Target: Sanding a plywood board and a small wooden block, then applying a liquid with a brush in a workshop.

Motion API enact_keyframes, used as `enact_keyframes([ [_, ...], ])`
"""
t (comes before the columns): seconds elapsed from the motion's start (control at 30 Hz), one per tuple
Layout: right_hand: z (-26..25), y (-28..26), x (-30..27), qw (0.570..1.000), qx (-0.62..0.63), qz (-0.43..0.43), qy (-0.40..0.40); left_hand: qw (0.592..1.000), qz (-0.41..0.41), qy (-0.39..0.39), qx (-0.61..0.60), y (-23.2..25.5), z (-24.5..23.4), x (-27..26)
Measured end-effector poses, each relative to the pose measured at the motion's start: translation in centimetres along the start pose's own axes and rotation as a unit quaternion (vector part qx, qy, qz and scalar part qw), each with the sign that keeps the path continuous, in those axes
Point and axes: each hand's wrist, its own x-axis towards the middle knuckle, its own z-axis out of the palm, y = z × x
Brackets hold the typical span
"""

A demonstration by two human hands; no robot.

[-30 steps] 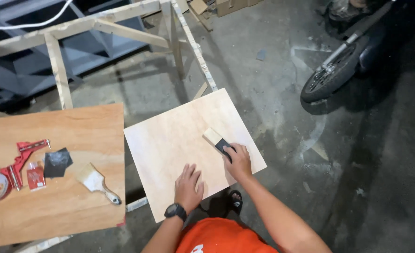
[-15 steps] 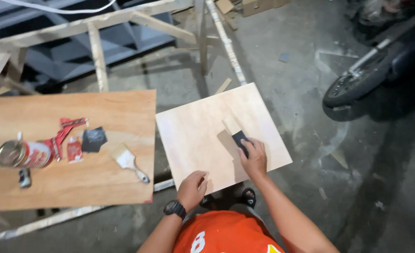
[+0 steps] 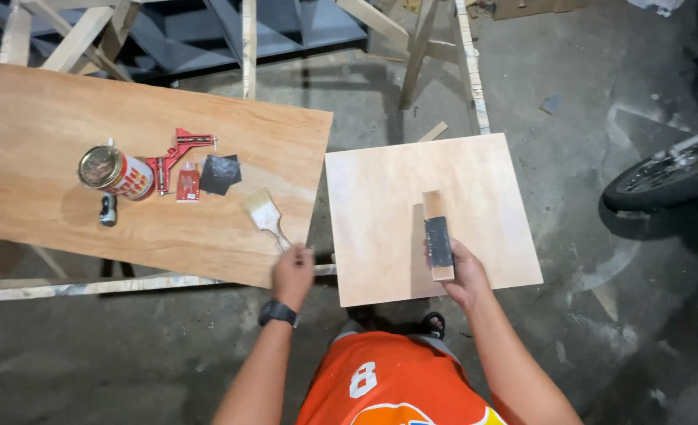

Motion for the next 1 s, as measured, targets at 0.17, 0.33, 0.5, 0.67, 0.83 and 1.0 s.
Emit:
enact_keyframes([
  [0.17, -0.2, 0.2, -0.6, 0.999, 0.021, 0.025, -0.003, 0.991, -0.106, 0.07, 0.039, -2.6, -2.6, 4.5],
  [0.33, -0.9, -0.3, -0.9, 1.0, 0.02, 0.015, 0.007, 0.979, -0.195, -0.034, 0.05, -3.1, -2.5, 6.3],
  [0.5, -2.2, -0.9, -1.1, 1.0, 0.009, 0.0, -0.023, 0.978, -0.199, 0.008, 0.056, -4.3, -0.7, 7.1],
  [0.67, 0.1, -1.6, -3.5, 1.0, 0.026, 0.003, -0.005, 0.997, -0.054, 0.04, 0.026, -0.2, 1.3, 3.8],
  [0.83, 2.2, 0.6, -3.0, 1.0, -0.01, 0.012, -0.023, 0.948, -0.045, -0.276, -0.152, 6.1, 5.3, -0.9],
  [1.0, 7.3, 3.2, -5.7, 0.993, -0.097, -0.012, -0.065, 0.769, -0.196, -0.348, -0.498, 7.2, 11.2, -3.2],
])
